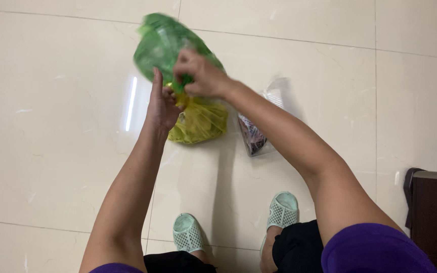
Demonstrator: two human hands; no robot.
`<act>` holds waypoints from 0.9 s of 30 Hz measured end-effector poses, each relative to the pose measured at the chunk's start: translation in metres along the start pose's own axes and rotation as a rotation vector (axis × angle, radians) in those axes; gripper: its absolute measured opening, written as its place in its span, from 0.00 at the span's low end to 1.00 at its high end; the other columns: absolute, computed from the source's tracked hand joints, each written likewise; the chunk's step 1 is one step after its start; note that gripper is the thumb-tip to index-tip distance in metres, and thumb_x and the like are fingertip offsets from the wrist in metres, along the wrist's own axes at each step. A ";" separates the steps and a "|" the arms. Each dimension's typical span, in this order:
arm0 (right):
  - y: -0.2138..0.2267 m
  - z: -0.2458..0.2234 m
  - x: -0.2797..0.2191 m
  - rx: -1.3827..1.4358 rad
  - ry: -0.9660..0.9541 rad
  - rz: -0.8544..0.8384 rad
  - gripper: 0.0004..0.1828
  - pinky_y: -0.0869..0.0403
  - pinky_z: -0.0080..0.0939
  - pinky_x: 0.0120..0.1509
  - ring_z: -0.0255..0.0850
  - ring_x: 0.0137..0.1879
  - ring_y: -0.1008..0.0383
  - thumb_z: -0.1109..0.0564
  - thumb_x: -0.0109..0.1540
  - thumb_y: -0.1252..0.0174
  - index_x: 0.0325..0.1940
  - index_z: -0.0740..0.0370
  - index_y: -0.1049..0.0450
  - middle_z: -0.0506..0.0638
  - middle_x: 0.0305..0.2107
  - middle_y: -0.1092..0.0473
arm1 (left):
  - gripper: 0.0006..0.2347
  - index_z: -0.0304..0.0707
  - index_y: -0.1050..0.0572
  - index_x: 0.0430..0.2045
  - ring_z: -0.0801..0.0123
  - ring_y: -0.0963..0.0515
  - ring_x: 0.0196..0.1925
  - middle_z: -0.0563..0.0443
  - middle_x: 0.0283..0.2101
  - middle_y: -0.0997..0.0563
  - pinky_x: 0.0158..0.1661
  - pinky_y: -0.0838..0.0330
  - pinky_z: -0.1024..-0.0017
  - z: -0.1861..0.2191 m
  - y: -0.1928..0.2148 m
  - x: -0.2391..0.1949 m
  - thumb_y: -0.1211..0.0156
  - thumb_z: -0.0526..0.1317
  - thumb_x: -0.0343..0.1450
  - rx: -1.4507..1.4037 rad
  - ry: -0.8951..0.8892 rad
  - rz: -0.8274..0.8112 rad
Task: The person opens the refrigerator and removes a plastic container of meat, then opens the bottom drawers to take out multiple bags of vegetables and frozen items. The items are placed on the floor in front of the fridge.
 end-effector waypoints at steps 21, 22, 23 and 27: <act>0.020 0.315 -0.523 0.407 -1.638 0.174 0.48 0.45 0.63 0.74 0.56 0.71 0.38 0.25 0.65 0.68 0.74 0.65 0.44 0.62 0.58 0.31 | 0.07 0.44 0.30 0.43 0.75 0.22 0.36 0.56 0.31 0.21 0.41 0.26 0.70 0.001 -0.012 0.010 0.46 0.44 0.76 -0.189 -0.014 -0.003; 0.022 0.310 -0.525 0.507 -1.643 0.226 0.49 0.46 0.65 0.74 0.55 0.71 0.38 0.24 0.66 0.73 0.74 0.64 0.45 0.60 0.57 0.29 | 0.08 0.45 0.29 0.43 0.76 0.22 0.37 0.57 0.32 0.21 0.41 0.27 0.70 0.000 -0.015 0.011 0.45 0.44 0.75 -0.154 -0.006 0.005; 0.028 0.305 -0.517 0.527 -1.577 0.237 0.47 0.46 0.62 0.72 0.53 0.69 0.34 0.26 0.67 0.77 0.73 0.65 0.43 0.60 0.52 0.24 | 0.08 0.45 0.29 0.43 0.76 0.22 0.36 0.57 0.32 0.21 0.42 0.27 0.70 0.001 -0.020 0.013 0.45 0.45 0.75 -0.122 -0.016 -0.006; 0.034 0.284 -0.476 0.940 -1.431 0.421 0.34 0.22 0.50 0.52 0.54 0.47 0.19 0.37 0.75 0.69 0.55 0.71 0.32 0.57 0.29 0.30 | 0.10 0.43 0.27 0.43 0.74 0.23 0.36 0.56 0.32 0.21 0.40 0.29 0.70 -0.003 -0.025 0.009 0.45 0.47 0.76 -0.023 -0.029 -0.032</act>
Point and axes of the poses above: each hand's wrist, its own x-axis towards the middle knuckle, its own y-axis out of the back of the hand, z = x × y, the point moved 10 cm from there along x, towards the middle knuckle
